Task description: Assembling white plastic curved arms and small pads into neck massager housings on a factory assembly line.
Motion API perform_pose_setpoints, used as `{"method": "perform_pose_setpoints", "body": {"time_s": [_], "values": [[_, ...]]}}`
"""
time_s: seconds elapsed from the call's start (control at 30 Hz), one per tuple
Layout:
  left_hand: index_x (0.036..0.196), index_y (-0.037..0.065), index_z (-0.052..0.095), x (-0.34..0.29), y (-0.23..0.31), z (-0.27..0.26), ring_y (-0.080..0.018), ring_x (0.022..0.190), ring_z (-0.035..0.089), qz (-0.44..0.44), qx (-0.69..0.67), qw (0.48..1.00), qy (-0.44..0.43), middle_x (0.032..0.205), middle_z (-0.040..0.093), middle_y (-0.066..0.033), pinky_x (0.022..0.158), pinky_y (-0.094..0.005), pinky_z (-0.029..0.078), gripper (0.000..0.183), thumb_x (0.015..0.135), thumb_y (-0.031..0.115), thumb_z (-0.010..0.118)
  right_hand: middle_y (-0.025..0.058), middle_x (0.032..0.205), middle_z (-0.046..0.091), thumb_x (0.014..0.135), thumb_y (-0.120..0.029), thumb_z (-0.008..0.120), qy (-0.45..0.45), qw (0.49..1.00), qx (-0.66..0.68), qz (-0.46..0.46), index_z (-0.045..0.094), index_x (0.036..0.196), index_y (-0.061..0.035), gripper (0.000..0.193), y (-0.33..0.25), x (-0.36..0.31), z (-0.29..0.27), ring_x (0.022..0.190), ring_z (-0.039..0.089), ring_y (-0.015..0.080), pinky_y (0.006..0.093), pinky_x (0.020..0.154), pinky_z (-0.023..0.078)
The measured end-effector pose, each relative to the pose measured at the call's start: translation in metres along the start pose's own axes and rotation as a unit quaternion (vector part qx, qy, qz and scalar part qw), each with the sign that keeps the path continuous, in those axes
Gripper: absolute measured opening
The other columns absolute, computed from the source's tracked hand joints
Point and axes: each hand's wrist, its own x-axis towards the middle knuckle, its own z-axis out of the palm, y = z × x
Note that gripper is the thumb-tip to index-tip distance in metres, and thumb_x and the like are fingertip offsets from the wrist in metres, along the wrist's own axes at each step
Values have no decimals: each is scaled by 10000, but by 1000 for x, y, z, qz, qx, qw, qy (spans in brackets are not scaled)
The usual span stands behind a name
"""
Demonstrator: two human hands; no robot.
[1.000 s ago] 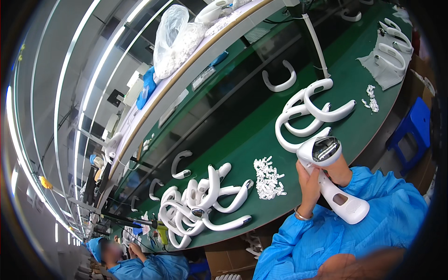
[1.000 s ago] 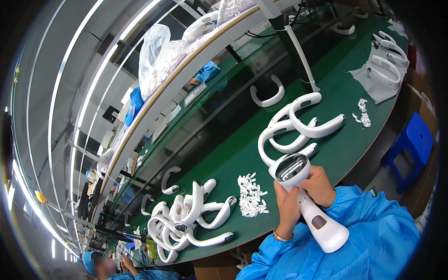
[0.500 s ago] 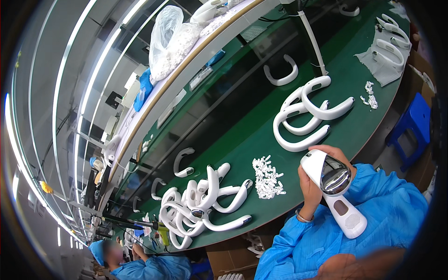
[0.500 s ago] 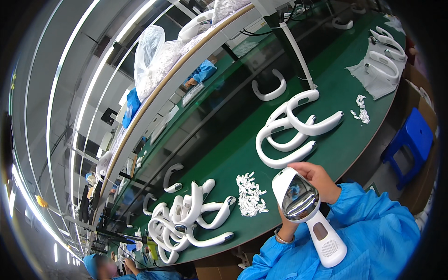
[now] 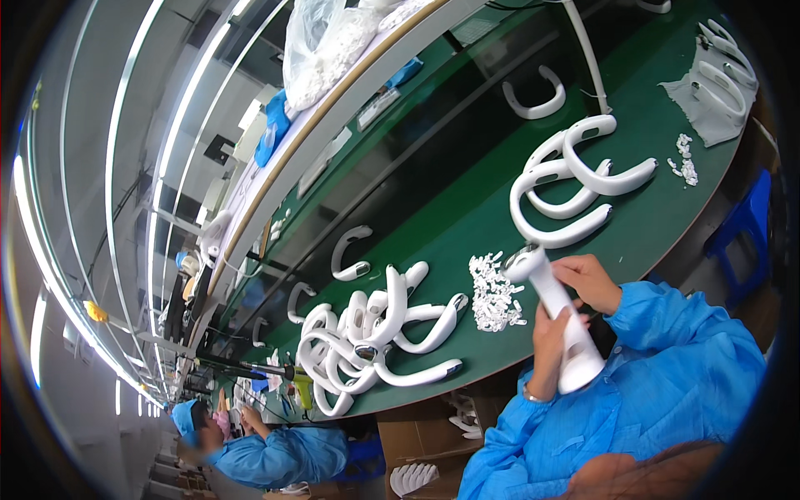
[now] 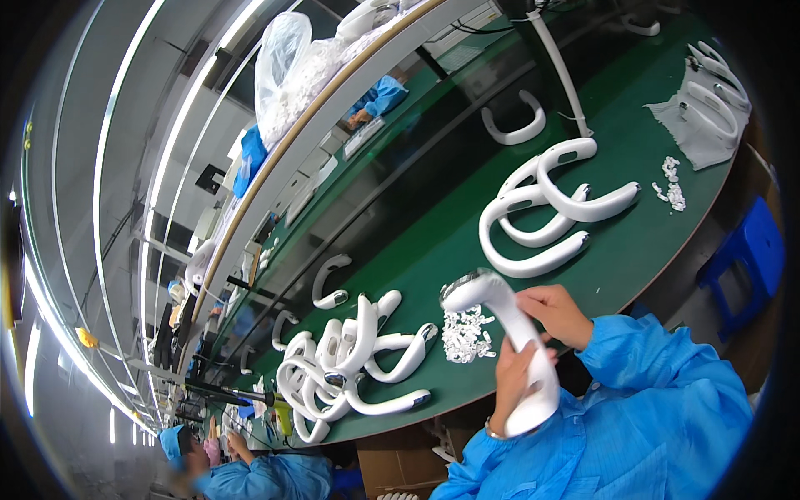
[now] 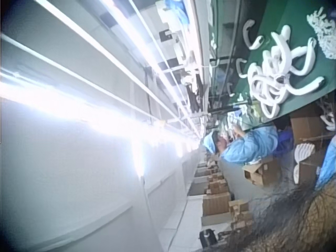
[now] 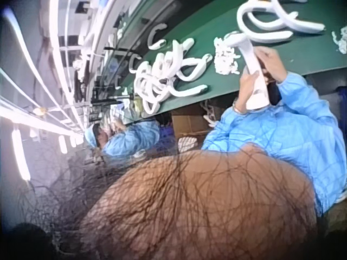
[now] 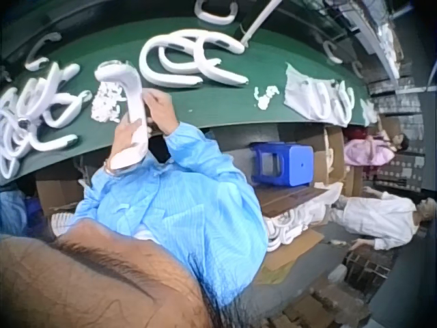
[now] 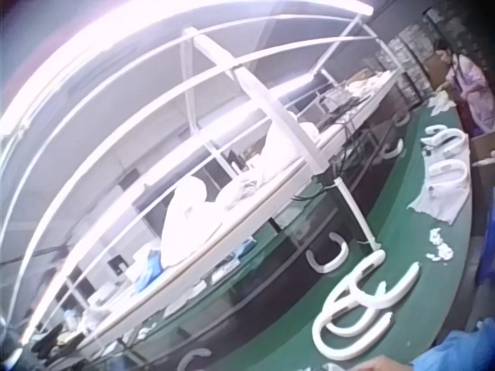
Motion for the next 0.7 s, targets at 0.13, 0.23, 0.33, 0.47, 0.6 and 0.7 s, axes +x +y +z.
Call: {"method": "perform_pose_setpoints", "body": {"time_s": [0.13,0.23,0.33,0.47,0.6,0.7], "values": [[1223,-7,383,-27,12,-41,-227,763,645,-16,-18,996,88,1079,595,-183,619,-355,567,286,980,143,401,110,957,666,834,-88,617,-135,966,-192,-105,638,1060,-13,239,46,55,2,738,643,195,305,626,499],[1273,49,283,-31,32,-56,-241,729,646,10,-8,993,113,1003,590,-164,524,-355,554,334,994,215,360,139,825,592,729,-158,691,-181,753,-511,-372,652,878,-50,188,57,73,19,773,592,330,412,693,478],[1270,47,286,-32,38,-70,-246,738,649,-48,45,988,140,979,584,-155,510,-349,549,356,975,212,396,125,802,584,740,-138,679,-228,711,-548,-376,639,846,-43,147,67,89,12,760,595,320,416,682,475],[1266,39,280,-27,31,-84,-258,812,631,65,-37,996,43,1050,554,-182,687,-374,556,430,903,108,498,130,750,626,787,-50,627,-245,842,-428,-218,668,886,-9,115,30,75,11,647,639,232,319,611,515],[1366,49,258,-12,32,-67,-269,917,616,83,-79,992,58,1109,536,-200,778,-382,539,499,905,7,447,118,818,670,814,19,582,-215,960,-180,0,666,909,57,133,17,42,9,708,655,142,254,648,542],[1407,55,236,-1,21,-53,-234,932,601,90,-104,990,31,1122,534,-175,813,-356,522,521,923,2,420,110,779,642,810,-18,600,-247,944,-202,-78,668,863,37,102,4,24,17,678,643,155,259,627,527]]}}
